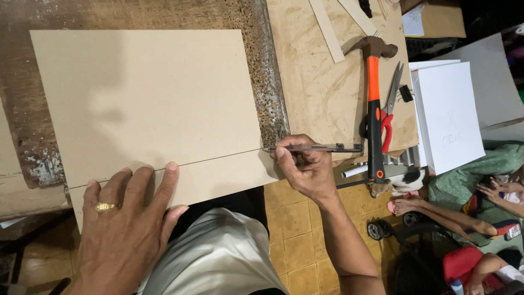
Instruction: Marking, measuring, and folding cardboard pieces to assemble a structured component.
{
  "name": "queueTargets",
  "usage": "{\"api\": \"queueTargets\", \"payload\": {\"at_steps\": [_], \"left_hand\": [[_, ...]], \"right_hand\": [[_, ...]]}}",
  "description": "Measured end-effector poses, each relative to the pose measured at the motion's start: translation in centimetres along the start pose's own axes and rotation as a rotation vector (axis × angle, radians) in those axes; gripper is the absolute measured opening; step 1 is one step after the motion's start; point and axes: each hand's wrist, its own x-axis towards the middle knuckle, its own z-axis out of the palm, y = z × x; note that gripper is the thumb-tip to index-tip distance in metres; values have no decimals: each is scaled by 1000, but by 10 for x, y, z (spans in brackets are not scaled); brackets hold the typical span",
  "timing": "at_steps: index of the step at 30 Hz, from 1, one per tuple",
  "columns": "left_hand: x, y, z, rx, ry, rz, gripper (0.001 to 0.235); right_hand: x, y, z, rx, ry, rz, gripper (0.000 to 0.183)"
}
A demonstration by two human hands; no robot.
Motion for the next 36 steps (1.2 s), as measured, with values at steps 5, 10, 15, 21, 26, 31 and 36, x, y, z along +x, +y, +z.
{"api": "queueTargets", "payload": {"at_steps": [5, 10, 15, 21, 26, 31, 36], "left_hand": [[2, -1, -1, 49, -43, 18, 62], [0, 0, -1, 10, -41, -9, 62], [-1, 0, 1, -18, -31, -6, 61], [0, 0, 1, -6, -44, -16, 61], [1, -1, 0, -6, -15, 10, 60], [-1, 0, 0, -1, -55, -5, 61], [0, -1, 0, 4, -43, -2, 62]], "right_hand": [[1, -3, 0, -31, -9, 18, 9], [3, 4, -1, 28, -23, -34, 10], [-1, 1, -2, 85, 5, -33, 10], [0, -3, -3, 27, -17, -38, 9], [-1, -2, -2, 27, -15, -35, 11], [0, -3, -1, 4, -13, -39, 13], [0, -5, -1, -7, -10, -12, 10]]}}
